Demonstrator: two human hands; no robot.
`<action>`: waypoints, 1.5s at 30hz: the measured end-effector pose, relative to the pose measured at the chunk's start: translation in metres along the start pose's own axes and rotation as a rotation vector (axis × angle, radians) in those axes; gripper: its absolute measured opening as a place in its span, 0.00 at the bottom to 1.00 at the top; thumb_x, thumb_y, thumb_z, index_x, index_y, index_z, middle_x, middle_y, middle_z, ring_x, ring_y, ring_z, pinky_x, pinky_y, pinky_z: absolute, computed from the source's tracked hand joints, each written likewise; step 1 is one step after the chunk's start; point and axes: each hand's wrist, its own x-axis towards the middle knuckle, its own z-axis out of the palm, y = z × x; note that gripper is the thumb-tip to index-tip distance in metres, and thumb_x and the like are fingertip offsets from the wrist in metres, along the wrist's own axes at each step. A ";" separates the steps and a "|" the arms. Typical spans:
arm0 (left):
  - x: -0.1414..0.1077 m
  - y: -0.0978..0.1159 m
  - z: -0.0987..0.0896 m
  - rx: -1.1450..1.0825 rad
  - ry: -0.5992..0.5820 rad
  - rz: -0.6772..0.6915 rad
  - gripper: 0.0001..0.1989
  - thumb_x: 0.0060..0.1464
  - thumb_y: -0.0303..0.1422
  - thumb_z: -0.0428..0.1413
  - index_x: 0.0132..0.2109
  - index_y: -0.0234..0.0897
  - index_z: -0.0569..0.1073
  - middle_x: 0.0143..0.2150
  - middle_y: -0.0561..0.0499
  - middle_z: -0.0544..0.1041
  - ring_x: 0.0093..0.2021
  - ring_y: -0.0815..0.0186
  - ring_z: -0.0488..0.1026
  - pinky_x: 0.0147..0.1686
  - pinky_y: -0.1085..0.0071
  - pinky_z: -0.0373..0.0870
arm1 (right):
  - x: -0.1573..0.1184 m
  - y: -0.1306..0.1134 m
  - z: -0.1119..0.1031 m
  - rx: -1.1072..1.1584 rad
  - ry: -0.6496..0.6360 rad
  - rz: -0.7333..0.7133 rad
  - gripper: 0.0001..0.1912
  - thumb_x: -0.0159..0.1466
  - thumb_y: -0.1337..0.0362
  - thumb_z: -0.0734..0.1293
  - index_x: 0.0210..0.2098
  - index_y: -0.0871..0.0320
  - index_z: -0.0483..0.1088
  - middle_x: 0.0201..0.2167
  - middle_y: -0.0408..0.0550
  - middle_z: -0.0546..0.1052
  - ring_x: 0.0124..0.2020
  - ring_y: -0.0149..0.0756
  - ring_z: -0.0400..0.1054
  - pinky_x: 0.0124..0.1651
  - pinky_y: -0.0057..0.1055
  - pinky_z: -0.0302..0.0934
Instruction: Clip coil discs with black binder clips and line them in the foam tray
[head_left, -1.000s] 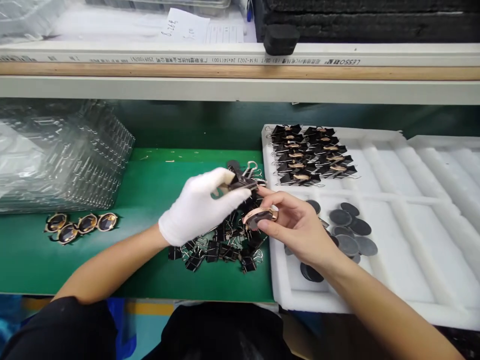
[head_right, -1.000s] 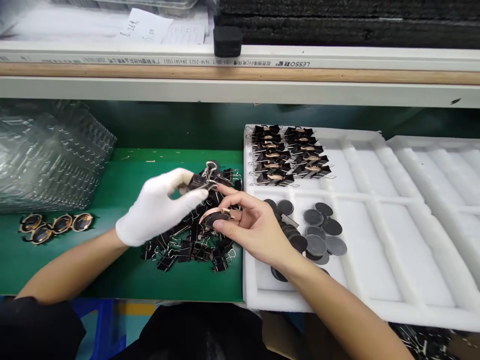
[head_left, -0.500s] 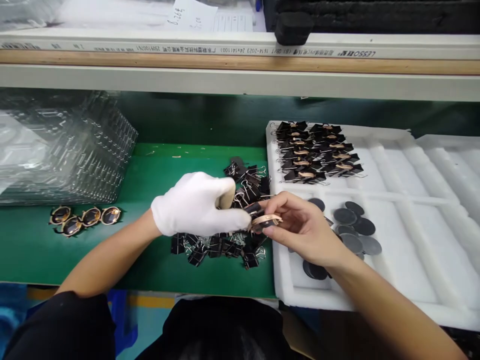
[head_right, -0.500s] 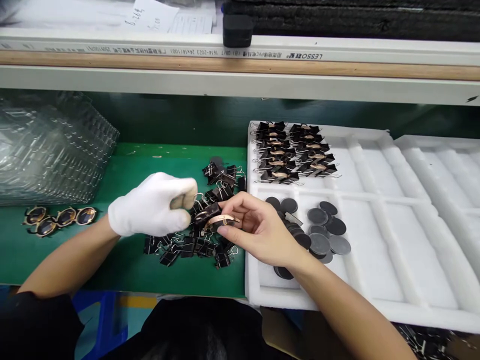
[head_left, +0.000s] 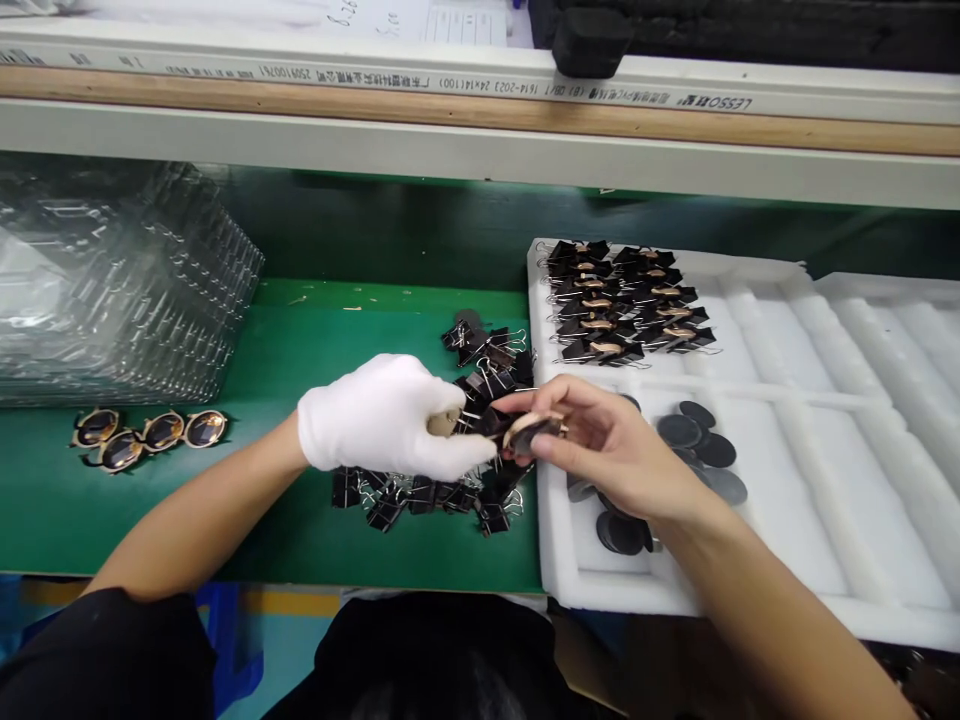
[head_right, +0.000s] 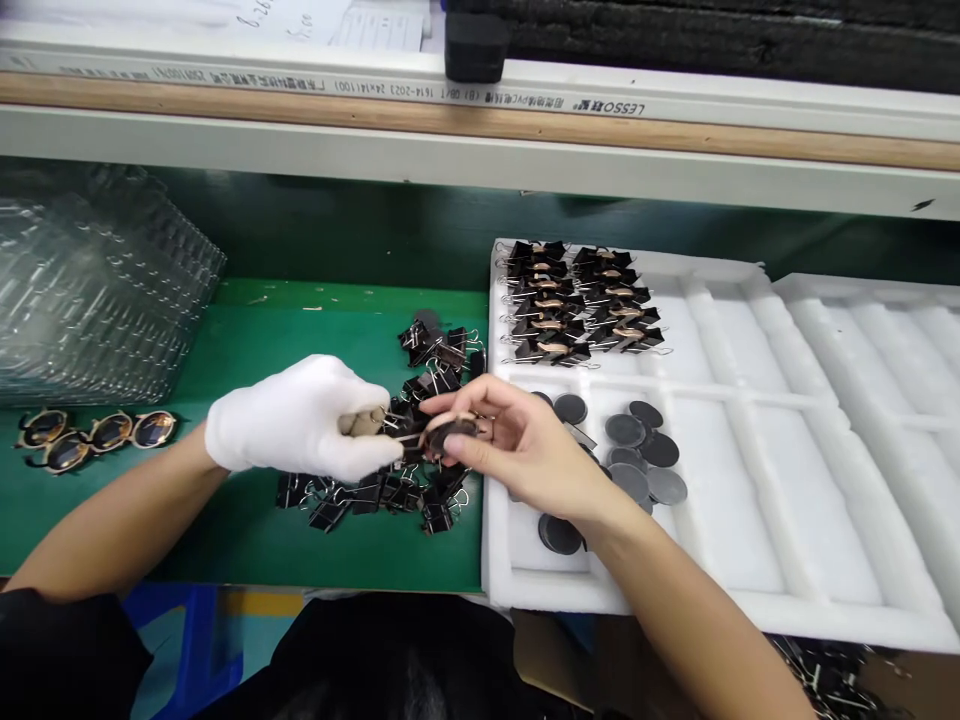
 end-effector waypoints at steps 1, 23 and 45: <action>0.002 -0.002 -0.001 -0.048 0.032 0.017 0.24 0.55 0.45 0.55 0.20 0.38 0.55 0.16 0.59 0.53 0.20 0.73 0.47 0.22 0.71 0.49 | 0.002 0.001 0.000 0.116 0.058 -0.005 0.08 0.65 0.63 0.76 0.40 0.52 0.73 0.46 0.45 0.81 0.42 0.34 0.79 0.44 0.30 0.75; 0.008 0.002 0.019 -0.324 0.042 -0.097 0.20 0.66 0.43 0.52 0.27 0.38 0.68 0.21 0.58 0.72 0.21 0.73 0.65 0.25 0.73 0.61 | 0.011 0.015 0.009 0.256 0.459 -0.056 0.14 0.55 0.59 0.82 0.40 0.50 0.81 0.39 0.43 0.85 0.40 0.31 0.78 0.43 0.27 0.73; 0.064 -0.049 -0.010 0.382 -0.105 -0.376 0.19 0.58 0.46 0.49 0.24 0.41 0.69 0.22 0.50 0.68 0.22 0.63 0.60 0.27 0.67 0.49 | 0.020 0.002 -0.011 0.730 0.450 0.024 0.14 0.55 0.59 0.81 0.37 0.54 0.78 0.33 0.37 0.76 0.34 0.28 0.71 0.35 0.26 0.69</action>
